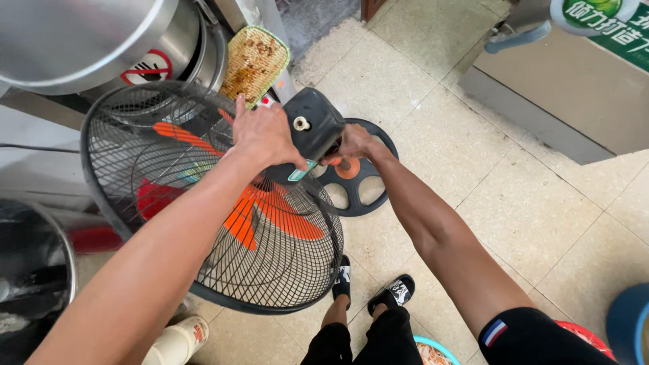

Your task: The person cleans a plastic slicer in a bucket of water, adjusts a floor fan, moves the bucket into a restroom to empty it, and then retrieves cash from a storage cabinet to hand to another person.

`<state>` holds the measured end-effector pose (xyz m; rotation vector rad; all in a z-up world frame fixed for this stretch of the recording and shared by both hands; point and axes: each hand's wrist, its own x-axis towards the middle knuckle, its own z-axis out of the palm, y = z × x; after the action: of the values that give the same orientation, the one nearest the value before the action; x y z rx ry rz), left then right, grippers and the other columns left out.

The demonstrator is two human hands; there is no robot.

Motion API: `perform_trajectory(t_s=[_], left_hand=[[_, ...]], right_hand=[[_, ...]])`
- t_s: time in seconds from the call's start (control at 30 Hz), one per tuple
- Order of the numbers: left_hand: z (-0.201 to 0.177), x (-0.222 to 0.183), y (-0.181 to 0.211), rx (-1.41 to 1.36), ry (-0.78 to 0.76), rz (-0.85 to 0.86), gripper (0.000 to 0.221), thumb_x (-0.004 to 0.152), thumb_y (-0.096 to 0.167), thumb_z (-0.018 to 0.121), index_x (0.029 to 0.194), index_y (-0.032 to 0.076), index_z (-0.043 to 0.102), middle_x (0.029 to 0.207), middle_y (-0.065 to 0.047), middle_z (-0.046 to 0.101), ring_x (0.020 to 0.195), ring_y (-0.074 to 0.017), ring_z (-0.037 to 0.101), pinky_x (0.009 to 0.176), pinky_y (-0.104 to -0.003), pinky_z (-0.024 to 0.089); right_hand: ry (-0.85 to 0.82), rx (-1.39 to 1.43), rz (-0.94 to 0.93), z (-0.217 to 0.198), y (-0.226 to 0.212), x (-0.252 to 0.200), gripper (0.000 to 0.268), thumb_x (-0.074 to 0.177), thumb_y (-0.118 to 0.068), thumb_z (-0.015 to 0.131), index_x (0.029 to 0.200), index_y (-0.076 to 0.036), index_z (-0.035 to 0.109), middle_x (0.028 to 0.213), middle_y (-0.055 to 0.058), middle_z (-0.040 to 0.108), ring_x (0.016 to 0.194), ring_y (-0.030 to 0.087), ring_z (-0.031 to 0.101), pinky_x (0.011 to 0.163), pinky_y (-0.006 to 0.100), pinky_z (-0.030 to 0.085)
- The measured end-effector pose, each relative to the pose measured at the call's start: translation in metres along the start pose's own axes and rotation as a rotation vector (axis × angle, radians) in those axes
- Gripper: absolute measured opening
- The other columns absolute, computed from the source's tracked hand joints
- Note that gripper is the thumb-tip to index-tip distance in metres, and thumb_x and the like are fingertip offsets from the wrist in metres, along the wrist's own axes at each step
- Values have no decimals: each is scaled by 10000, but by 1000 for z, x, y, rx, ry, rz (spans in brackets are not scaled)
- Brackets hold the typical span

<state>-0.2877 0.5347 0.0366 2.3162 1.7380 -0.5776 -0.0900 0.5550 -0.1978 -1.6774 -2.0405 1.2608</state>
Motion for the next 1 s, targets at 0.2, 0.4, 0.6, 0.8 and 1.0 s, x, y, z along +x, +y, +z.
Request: perform_trajectory(t_s=[0.2, 0.4, 0.6, 0.8, 1.0], left_hand=[[3, -13, -40, 10, -31, -50, 1144, 437, 679, 961, 1225, -81, 631, 1138, -244, 722, 1149, -346, 681, 1263, -491, 176], [10, 0, -39, 157, -177, -18, 1097, 432, 678, 941, 1229, -25, 668, 1194, -203, 719, 1176, -350, 678, 1281, -500, 170], [8, -18, -72, 178, -279, 9, 1275, 452, 815, 914, 1342, -37, 581, 1299, -210, 675, 1273, -296, 628, 1253, -502, 196], [-40, 41, -42, 401, -461, 161, 1042, 575, 742, 876, 1352, 94, 626, 1435, -114, 598, 1364, -283, 566, 1189, -474, 398], [-49, 137, 163, -656, -153, 621, 786, 901, 612, 596, 1408, 12, 556, 1415, -191, 619, 1338, -300, 595, 1105, -386, 461]], right_hand=[[31, 83, -68, 36, -18, 13, 875, 473, -433, 1009, 1219, -110, 686, 1125, 123, 749, 1048, 297, 719, 927, 395, 550], [-31, 132, -67, 94, 0, 26, 816, 557, -466, 992, 1238, -92, 743, 1217, 142, 760, 1126, 304, 722, 975, 402, 558], [-59, 297, -84, 115, -1, 17, 943, 675, -384, 912, 1473, -115, 488, 1334, 197, 646, 1227, 328, 636, 1026, 417, 518], [106, 330, 27, 34, 10, -31, 627, 973, -513, 560, 1489, -157, 525, 1405, 166, 633, 1267, 308, 634, 1057, 406, 506], [978, 571, 52, -137, -4, -146, 582, 1072, -451, 396, 1537, -101, 398, 1476, 171, 569, 1380, 319, 545, 1147, 394, 400]])
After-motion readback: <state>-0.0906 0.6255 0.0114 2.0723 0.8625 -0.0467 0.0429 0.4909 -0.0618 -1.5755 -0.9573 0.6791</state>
